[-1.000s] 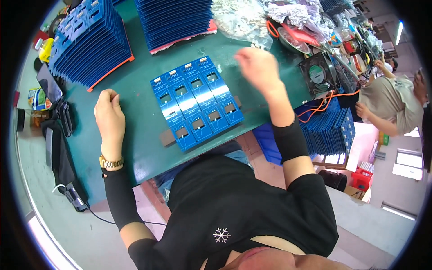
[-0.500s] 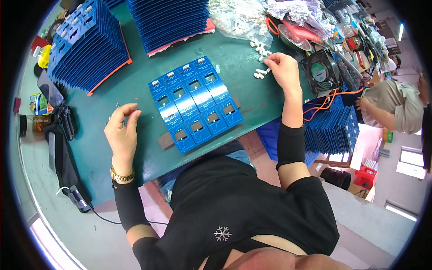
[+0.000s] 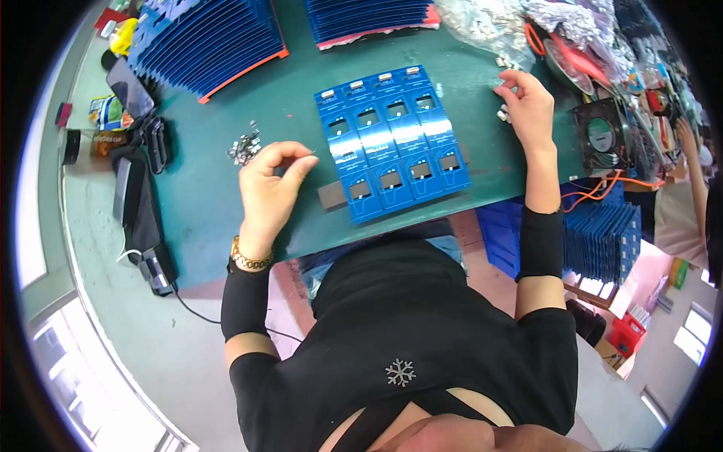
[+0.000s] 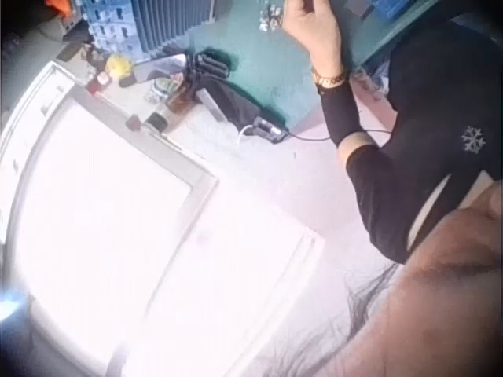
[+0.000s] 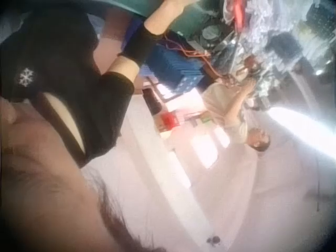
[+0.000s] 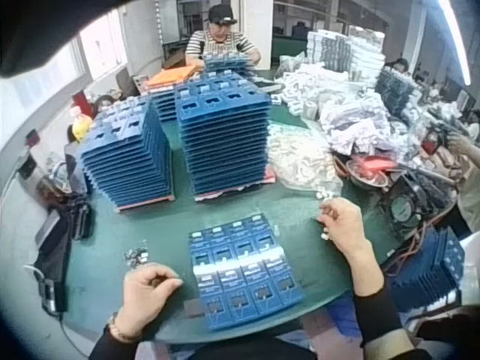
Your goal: The person assembles small white plastic parts into blue component housings by hand on a workbench.
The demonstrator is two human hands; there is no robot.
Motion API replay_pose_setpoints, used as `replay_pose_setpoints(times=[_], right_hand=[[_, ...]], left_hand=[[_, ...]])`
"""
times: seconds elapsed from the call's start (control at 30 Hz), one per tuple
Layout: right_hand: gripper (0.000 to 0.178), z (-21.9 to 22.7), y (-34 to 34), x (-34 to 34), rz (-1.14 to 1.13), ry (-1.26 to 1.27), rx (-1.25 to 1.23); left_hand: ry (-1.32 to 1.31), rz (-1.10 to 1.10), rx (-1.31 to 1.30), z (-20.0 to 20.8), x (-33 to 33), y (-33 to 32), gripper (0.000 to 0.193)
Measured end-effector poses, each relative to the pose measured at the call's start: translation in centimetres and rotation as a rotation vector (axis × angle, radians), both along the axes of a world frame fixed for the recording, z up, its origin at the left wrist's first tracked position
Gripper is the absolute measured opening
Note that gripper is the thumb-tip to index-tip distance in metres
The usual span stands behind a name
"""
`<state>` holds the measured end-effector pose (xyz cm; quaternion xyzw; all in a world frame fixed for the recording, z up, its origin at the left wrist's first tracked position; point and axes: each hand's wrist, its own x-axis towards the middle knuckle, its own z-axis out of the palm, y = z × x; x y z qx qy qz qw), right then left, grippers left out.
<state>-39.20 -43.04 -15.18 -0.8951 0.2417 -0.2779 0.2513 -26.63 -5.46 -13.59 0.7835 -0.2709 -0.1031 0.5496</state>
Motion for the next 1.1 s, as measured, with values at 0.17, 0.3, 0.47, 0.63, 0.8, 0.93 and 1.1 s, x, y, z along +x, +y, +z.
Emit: replay_pose_setpoints(times=[0.17,0.3,0.47,0.63,0.8,0.93,1.1], right_hand=[[0.020,-0.7,-0.8,0.2,0.102,-0.002,0.042],[0.018,-0.5,-0.7,0.3,0.101,0.040,0.119],[0.014,-0.9,-0.9,0.1,0.099,0.008,-0.035],[0.011,-0.9,-0.9,-0.1,0.186,-0.019,-0.181],[0.011,-0.4,-0.3,-0.3,0.210,-0.080,-0.081],[0.011,-0.2,-0.4,-0.4,0.290,-0.164,-0.111],[0.012,-0.2,-0.4,-0.6,0.352,-0.180,-0.130]], left_hand=[[0.097,-0.033,0.021,0.1,-1.3,-0.5,0.007],[-0.116,-0.112,0.104,0.7,-1.4,-1.3,0.009],[-0.173,-0.116,0.175,0.5,-1.1,-1.7,0.008],[-0.195,-0.130,0.222,0.9,-0.9,-2.1,0.008],[-0.220,-0.168,0.267,1.3,-0.5,-2.4,0.007],[-0.222,-0.195,0.293,1.6,-0.1,-2.4,0.005],[-0.212,-0.230,0.311,1.8,0.2,-2.5,0.006]])
